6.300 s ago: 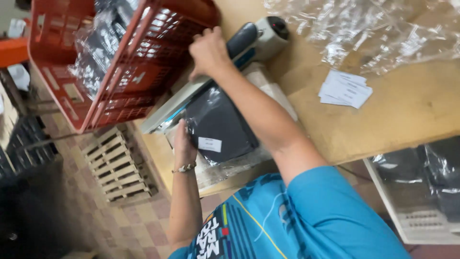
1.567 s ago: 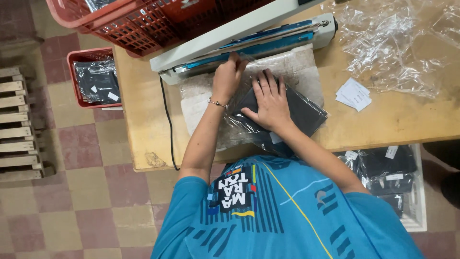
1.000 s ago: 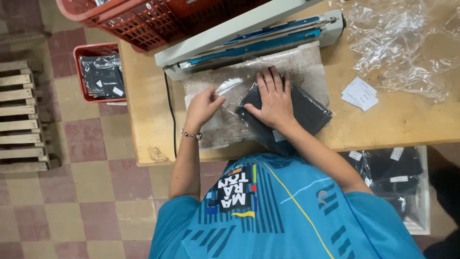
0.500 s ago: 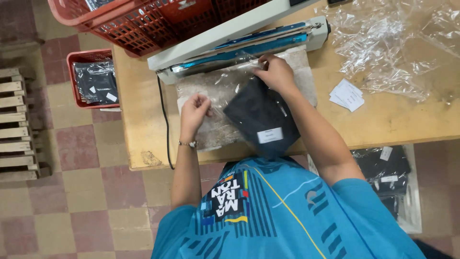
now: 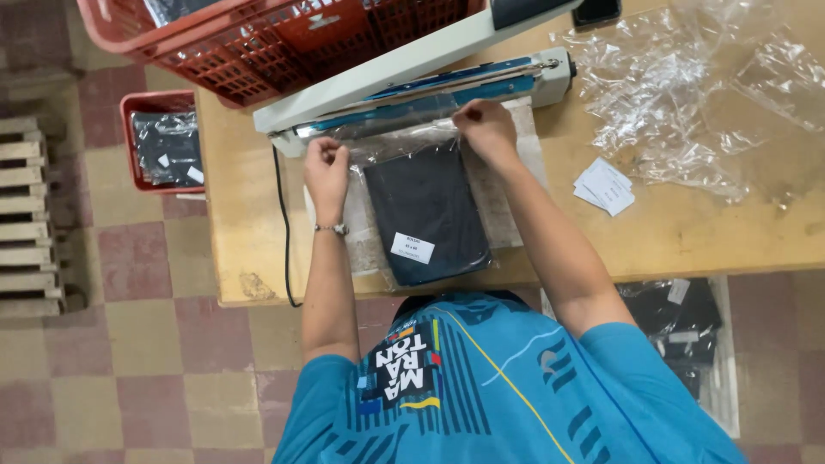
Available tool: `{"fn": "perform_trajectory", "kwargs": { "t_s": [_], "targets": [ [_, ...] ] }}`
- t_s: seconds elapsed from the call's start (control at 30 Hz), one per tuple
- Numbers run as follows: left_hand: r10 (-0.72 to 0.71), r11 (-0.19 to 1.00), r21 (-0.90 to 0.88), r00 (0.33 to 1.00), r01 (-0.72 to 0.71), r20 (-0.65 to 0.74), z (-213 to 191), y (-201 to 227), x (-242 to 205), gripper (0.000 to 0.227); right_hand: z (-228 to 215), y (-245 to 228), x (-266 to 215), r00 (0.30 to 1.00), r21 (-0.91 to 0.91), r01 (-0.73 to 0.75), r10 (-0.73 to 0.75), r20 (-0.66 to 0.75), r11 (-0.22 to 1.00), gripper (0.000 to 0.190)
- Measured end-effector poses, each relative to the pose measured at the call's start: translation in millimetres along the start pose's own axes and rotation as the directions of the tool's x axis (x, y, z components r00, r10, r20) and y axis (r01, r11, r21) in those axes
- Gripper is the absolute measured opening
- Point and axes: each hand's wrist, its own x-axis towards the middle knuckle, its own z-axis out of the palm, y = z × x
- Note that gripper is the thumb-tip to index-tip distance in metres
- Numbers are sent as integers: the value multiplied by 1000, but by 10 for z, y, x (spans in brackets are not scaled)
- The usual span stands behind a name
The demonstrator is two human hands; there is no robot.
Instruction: The person places folded black garments into clear plastic bags, adds a small white label, and seals each bag using a heat-sealing machine. Sealed packages are then placed into a red basket. The process is repeated for multiple items.
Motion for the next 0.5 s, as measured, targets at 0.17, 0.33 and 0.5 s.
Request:
{"fn": "perform_trajectory", "kwargs": {
  "t_s": [0.17,0.33,0.5],
  "targets": [
    [-35,997,-80,990,24,-137,180,113,41,21,-44,24,59,996,21,63,-61,-59,998,18],
    [-58,995,71,986,70,-156,123,262,-169,32,-24,165,184,991,29,102,-99,-89,994,19],
    [-47,968,246,998,56,-41,152,344,-422,34,18,332,160,980,11,166,-164,-111,986,22]
  ]
}}
